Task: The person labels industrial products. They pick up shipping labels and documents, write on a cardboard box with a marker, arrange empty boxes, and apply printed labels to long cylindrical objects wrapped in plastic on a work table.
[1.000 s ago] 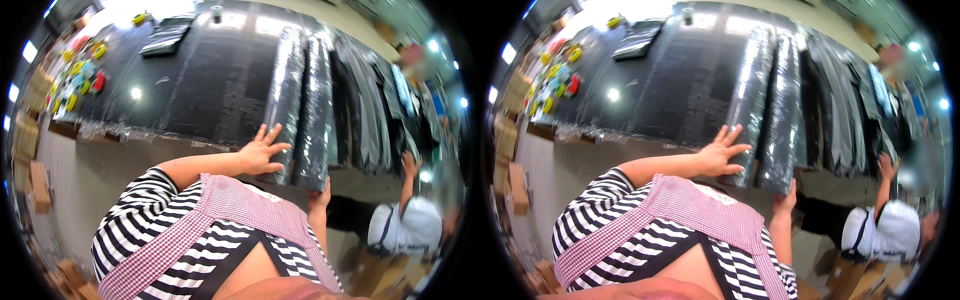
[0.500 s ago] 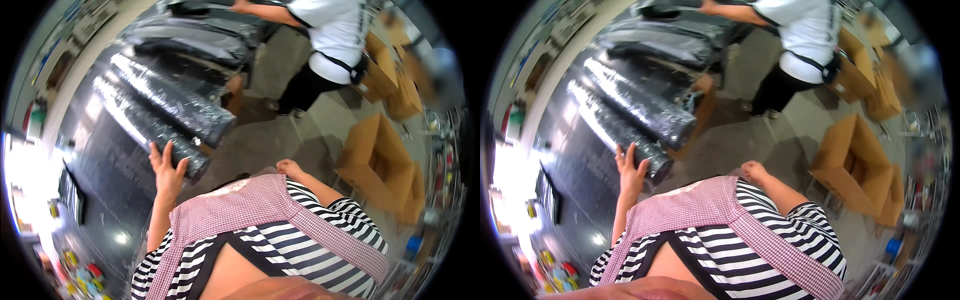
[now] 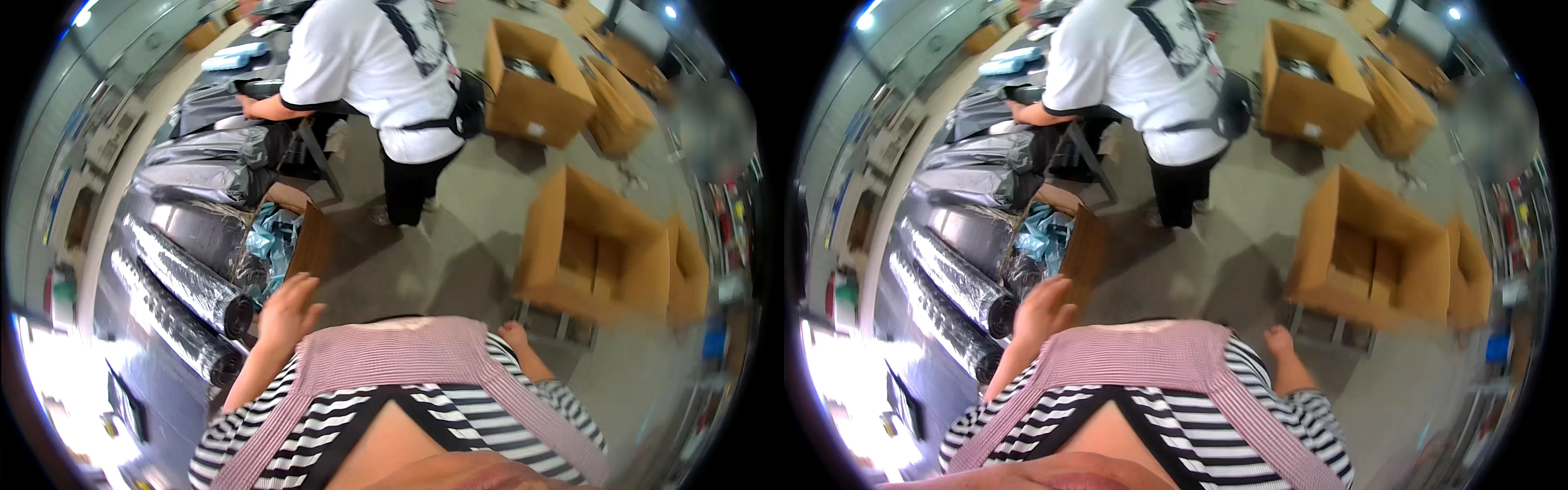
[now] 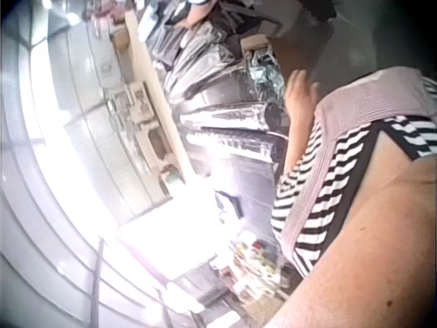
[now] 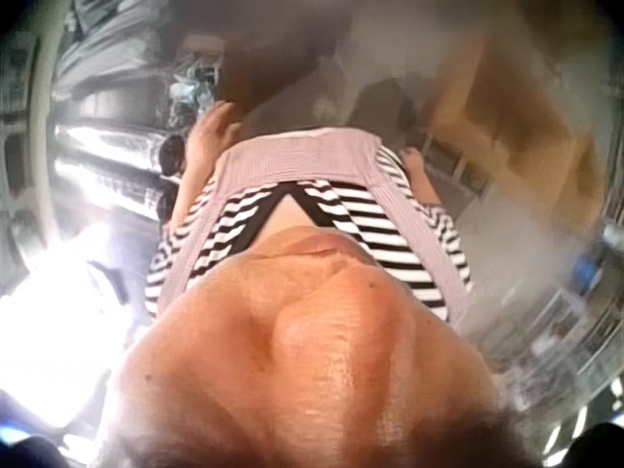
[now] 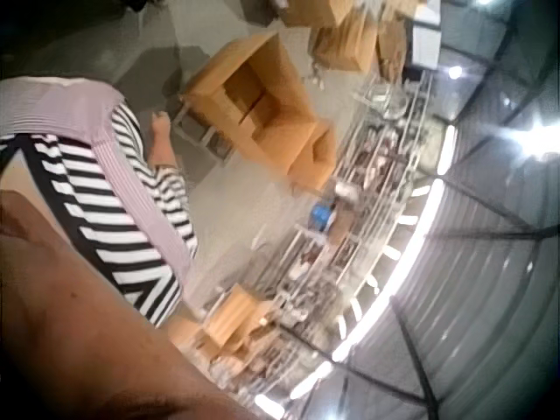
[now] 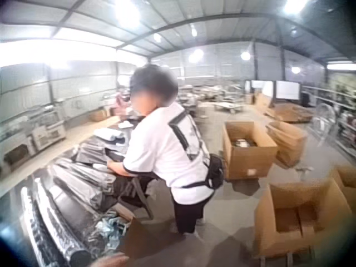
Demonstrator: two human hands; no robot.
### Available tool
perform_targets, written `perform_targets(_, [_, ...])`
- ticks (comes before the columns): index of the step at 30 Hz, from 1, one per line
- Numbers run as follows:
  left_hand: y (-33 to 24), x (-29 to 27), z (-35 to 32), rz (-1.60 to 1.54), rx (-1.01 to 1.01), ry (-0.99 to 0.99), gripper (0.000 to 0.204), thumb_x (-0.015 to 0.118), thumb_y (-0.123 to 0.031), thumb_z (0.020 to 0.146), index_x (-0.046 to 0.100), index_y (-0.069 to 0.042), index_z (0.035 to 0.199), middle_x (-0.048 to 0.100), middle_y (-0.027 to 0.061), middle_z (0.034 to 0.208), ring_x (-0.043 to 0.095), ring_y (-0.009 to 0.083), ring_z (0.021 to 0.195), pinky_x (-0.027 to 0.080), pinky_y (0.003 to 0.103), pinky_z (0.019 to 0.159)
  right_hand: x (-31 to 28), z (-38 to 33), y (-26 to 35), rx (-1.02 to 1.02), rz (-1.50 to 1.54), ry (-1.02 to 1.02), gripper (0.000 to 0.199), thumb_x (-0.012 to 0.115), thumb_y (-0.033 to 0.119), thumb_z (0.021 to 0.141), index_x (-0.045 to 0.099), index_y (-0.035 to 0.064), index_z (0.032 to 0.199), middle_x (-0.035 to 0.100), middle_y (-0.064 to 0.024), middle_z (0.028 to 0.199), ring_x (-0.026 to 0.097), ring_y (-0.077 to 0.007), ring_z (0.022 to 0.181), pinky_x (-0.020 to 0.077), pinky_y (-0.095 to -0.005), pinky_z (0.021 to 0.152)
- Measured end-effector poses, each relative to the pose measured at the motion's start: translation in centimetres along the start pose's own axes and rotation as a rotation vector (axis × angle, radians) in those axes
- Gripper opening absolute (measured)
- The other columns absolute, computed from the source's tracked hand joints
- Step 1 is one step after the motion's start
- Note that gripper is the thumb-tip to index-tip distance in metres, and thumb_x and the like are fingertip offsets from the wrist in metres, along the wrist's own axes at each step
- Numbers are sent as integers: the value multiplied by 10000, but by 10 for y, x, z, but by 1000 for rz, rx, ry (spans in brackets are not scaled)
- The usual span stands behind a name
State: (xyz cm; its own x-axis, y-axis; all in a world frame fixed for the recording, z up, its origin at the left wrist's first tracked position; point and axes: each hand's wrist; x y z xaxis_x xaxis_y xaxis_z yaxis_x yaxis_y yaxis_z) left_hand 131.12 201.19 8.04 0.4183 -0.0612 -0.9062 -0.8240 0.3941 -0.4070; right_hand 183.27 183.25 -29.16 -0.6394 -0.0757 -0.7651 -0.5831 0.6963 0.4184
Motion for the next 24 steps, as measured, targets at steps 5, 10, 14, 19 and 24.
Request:
perform_targets(5, [-81,79,66,-196,-114,345,509,673,-303,870,558,-117,1330,551,130,1356,522,327,1250,439,441,1033,-113,157,72,-416,-312,138,376,602,270,863,650,26,1145,658,-200,1152,637,-369,1002,513,-427,901])
perform_targets(10, [-159,145,117,-120,145,334,563,688,-416,833,569,-128,1302,582,123,1295,564,338,1167,457,454,977,-132,208,109,-477,-186,101,355,595,253,883,646,25,1150,657,-190,1147,639,-349,994,516,-417,895])
perform_targets(14, [-171,171,89,-229,-68,419,503,673,-353,839,581,-148,1290,593,100,1280,574,311,1163,461,452,968,-119,208,145,-586,-165,133,338,590,239,898,642,24,1154,656,-182,1143,640,-333,988,518,-409,891])
perform_targets(19, [-155,138,41,-143,-221,370,402,600,-278,888,597,-165,1274,604,87,1244,585,302,1143,472,447,949,-99,186,211,-756,-150,195,317,583,221,918,638,23,1159,655,-172,1139,641,-313,981,520,-399,885])
perform_targets(24, [-138,103,-48,-192,-416,167,414,619,-317,894,594,-148,1271,607,114,1254,583,324,1148,464,464,962,-72,137,270,-913,-95,242,296,577,203,937,633,22,1164,655,-162,1134,642,-294,973,522,-389,880])
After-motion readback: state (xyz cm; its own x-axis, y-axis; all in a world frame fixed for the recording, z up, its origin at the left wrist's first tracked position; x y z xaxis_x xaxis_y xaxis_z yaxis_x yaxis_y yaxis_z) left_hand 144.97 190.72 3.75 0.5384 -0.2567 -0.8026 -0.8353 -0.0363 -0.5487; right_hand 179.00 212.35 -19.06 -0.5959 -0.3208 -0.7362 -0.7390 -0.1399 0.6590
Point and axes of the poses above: each hand's wrist, its own z-axis towards the middle knuckle, its own x-axis out of the palm, y = z × x
